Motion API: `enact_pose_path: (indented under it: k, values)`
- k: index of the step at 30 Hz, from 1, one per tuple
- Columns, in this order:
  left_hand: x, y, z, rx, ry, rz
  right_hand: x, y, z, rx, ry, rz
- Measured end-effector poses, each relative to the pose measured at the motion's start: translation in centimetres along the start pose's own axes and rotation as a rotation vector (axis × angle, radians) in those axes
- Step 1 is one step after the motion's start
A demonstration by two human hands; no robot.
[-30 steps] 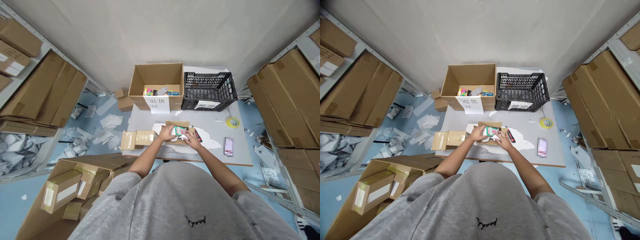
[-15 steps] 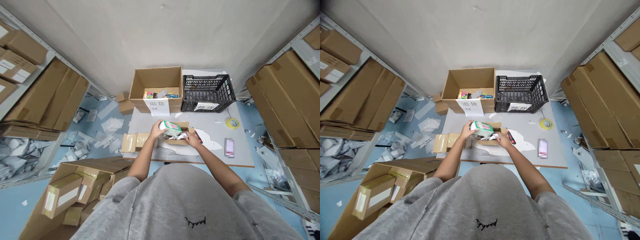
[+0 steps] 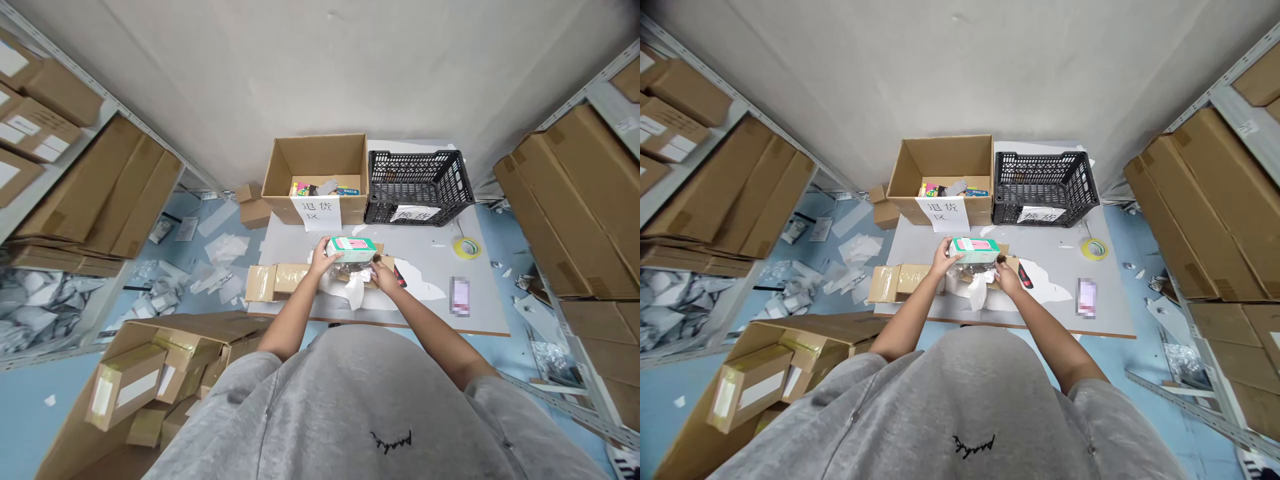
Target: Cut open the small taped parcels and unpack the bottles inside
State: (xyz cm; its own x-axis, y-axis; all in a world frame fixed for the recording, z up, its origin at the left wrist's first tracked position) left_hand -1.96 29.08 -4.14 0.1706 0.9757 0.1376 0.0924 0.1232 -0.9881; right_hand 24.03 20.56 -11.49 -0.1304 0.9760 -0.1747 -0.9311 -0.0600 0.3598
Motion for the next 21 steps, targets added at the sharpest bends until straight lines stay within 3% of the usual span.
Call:
enact_pose_path:
  k: [5,10,16,21]
  values:
    - [-0.2,0.7,-2.4,-0.009,-0.043,0.006,-0.9,-0.4,0.4,0.186,-0.203,-0.192]
    - [0.0,1.0,-3.7,0.008,-0.029,0.024,-2.1,-0.6,1.6,0.243,-0.354,-0.286]
    - [0.6,1.2,-3.3,-0.059,-0.093,0.036,-2.2,-0.1,2.3,0.246,-0.367,-0.267]
    - [0.8,1.4,-2.9,-0.148,-0.137,0.067,-1.8,-0.4,2.3,0.471,-0.472,-0.359]
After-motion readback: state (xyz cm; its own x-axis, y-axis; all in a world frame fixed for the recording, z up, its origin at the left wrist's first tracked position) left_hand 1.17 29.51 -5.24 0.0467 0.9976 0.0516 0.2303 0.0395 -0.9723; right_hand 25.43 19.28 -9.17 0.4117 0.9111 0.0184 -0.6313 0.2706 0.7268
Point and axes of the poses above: each hand's wrist, its own x-axis towards the middle knuckle, its own z-axis out of the back of the hand, y = z × x, the point moved 6 cm from there along x, towards the middle knuckle, and after that the axes turned 13 degrees about -x, right-handed, at the moved point
